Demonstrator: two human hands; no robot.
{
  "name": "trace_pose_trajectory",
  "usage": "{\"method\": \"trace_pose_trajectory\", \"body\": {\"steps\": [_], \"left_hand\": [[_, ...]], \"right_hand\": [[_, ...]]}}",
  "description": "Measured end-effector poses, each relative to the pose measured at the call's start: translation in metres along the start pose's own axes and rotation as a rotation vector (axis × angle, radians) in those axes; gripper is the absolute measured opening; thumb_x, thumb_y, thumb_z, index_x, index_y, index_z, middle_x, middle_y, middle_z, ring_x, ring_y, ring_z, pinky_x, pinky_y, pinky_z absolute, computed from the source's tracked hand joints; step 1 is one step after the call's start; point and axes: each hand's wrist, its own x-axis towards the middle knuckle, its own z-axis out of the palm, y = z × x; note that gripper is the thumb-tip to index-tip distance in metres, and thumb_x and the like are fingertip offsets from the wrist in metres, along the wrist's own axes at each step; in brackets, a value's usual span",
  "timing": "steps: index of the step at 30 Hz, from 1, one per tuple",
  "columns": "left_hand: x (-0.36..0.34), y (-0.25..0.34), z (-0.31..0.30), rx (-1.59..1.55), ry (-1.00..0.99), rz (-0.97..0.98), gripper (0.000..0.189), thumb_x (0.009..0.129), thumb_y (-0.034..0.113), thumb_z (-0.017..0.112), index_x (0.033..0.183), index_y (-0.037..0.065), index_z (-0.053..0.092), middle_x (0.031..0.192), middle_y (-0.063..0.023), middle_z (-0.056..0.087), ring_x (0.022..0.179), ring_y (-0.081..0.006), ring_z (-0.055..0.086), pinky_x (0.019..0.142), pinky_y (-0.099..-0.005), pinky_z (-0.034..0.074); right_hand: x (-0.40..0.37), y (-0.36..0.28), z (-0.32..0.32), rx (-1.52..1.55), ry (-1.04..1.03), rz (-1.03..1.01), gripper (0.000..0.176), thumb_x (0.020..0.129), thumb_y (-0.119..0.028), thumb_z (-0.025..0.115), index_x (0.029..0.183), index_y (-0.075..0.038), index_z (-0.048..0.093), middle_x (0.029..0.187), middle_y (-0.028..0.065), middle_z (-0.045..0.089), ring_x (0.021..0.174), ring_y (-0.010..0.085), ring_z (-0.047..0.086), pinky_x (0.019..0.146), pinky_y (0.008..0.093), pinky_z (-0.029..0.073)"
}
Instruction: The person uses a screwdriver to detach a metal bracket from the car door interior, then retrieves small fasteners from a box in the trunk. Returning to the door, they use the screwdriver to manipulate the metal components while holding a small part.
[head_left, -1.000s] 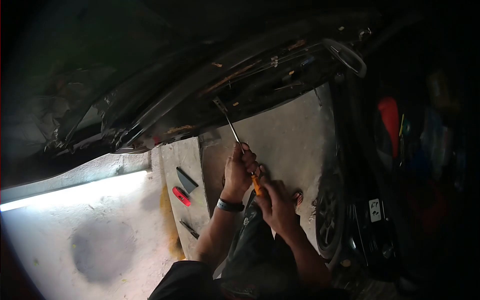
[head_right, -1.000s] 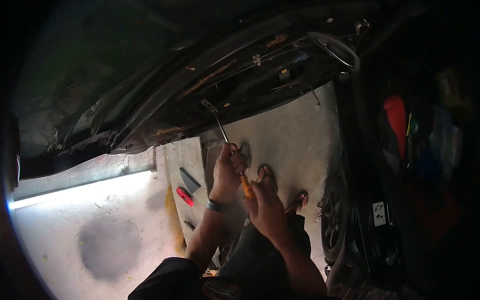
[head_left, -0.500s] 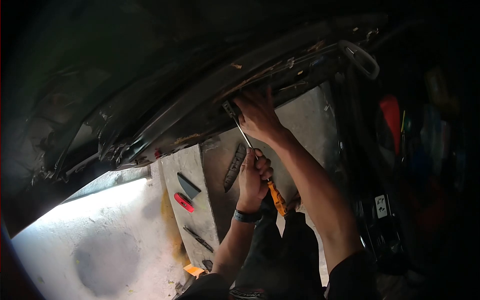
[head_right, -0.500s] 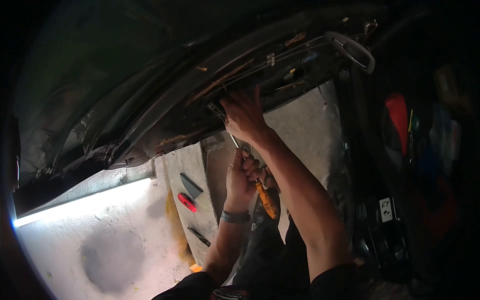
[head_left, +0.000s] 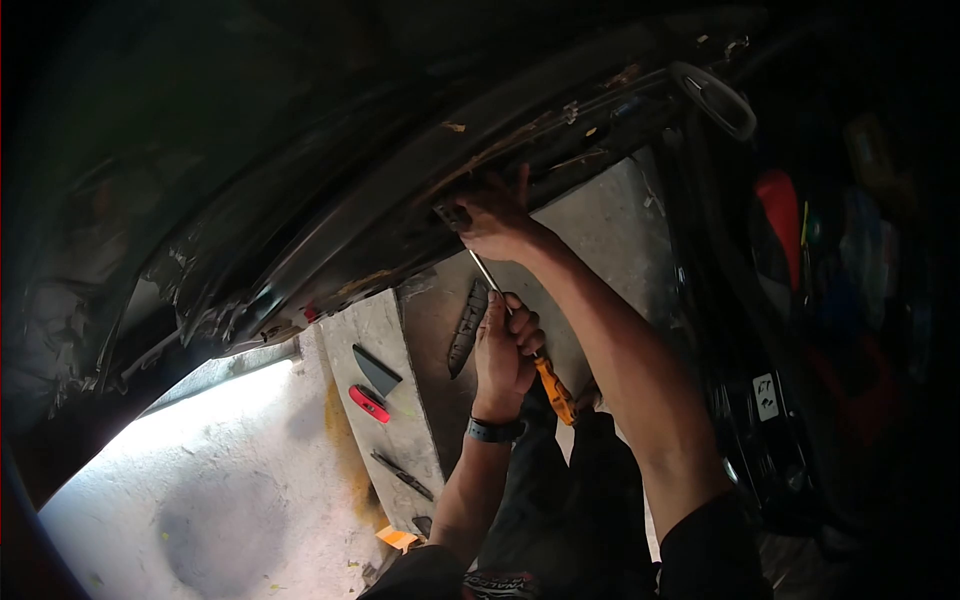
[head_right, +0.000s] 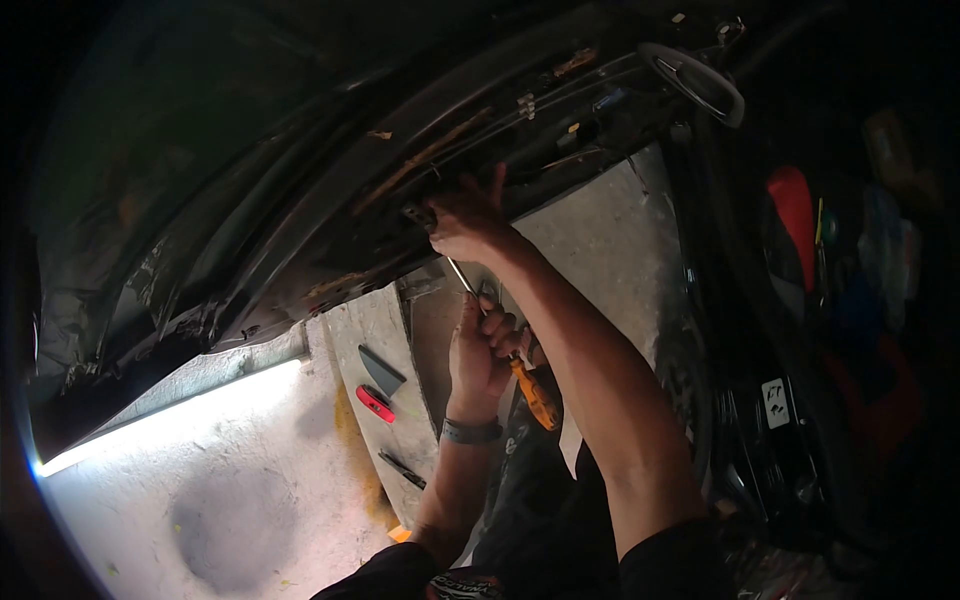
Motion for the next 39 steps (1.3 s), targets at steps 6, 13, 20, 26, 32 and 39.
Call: {"method": "trace_pose_trajectory", "body": {"steps": [6, 13, 20, 26, 32, 39], "left_hand": [[0.001, -0.001, 0.000, -0.004, -0.008, 0.010, 0.031, 0.106, 0.038, 0.046, 0.095, 0.011, 0.055, 0.068, 0.0068, 0.034, 0.059, -0.0053, 0.031, 0.052, -0.0207, 0.029], [0.001, 0.000, -0.002, 0.057, -0.012, 0.007, 0.029, 0.106, 0.038, 0.047, 0.093, 0.013, 0.054, 0.067, 0.0073, 0.033, 0.059, -0.0045, 0.032, 0.051, -0.0198, 0.029], [0.003, 0.002, -0.005, 0.069, -0.009, 0.003, 0.029, 0.106, 0.038, 0.048, 0.091, 0.013, 0.054, 0.068, 0.0073, 0.034, 0.059, -0.0049, 0.033, 0.051, -0.0198, 0.029], [0.003, 0.001, -0.001, 0.014, -0.016, -0.022, 0.028, 0.106, 0.037, 0.048, 0.091, 0.014, 0.054, 0.067, 0.0072, 0.033, 0.059, -0.0052, 0.032, 0.050, -0.0199, 0.030], [0.002, 0.000, 0.004, 0.005, 0.003, -0.008, 0.028, 0.107, 0.036, 0.045, 0.093, 0.014, 0.055, 0.067, 0.0069, 0.034, 0.059, -0.0053, 0.032, 0.050, -0.0196, 0.030], [0.002, 0.000, 0.002, 0.010, -0.019, -0.010, 0.030, 0.107, 0.036, 0.044, 0.095, 0.013, 0.057, 0.068, 0.0070, 0.036, 0.060, -0.0051, 0.033, 0.050, -0.0191, 0.029]], "right_hand": [[-0.014, 0.011, 0.011, 0.674, 0.398, -0.029, 0.036, 0.090, -0.012, 0.052, 0.125, -0.010, 0.062, 0.133, 0.0123, 0.057, 0.130, 0.0244, 0.048, 0.109, 0.0550, 0.031], [-0.025, -0.003, -0.011, 2.242, 0.431, 0.139, 0.034, 0.094, -0.010, 0.049, 0.127, -0.005, 0.056, 0.124, 0.0132, 0.062, 0.114, 0.0255, 0.059, 0.096, 0.0437, 0.048], [0.002, -0.008, -0.034, 2.107, 0.466, 0.250, 0.023, 0.101, -0.015, 0.044, 0.117, -0.006, 0.058, 0.109, 0.0112, 0.068, 0.104, 0.0245, 0.065, 0.087, 0.0406, 0.054], [-0.025, 0.001, -0.035, 2.148, 0.364, 0.156, 0.022, 0.098, -0.010, 0.055, 0.118, -0.002, 0.059, 0.105, 0.0124, 0.069, 0.100, 0.0225, 0.066, 0.088, 0.0398, 0.056], [-0.037, 0.000, -0.032, 2.039, 0.416, 0.157, 0.021, 0.092, -0.015, 0.070, 0.108, -0.002, 0.066, 0.098, 0.0118, 0.071, 0.095, 0.0235, 0.069, 0.088, 0.0385, 0.060], [-0.037, 0.006, -0.034, 1.968, 0.426, 0.042, 0.024, 0.094, -0.016, 0.069, 0.109, 0.001, 0.065, 0.095, 0.0142, 0.070, 0.089, 0.0236, 0.070, 0.082, 0.0364, 0.061]]}}
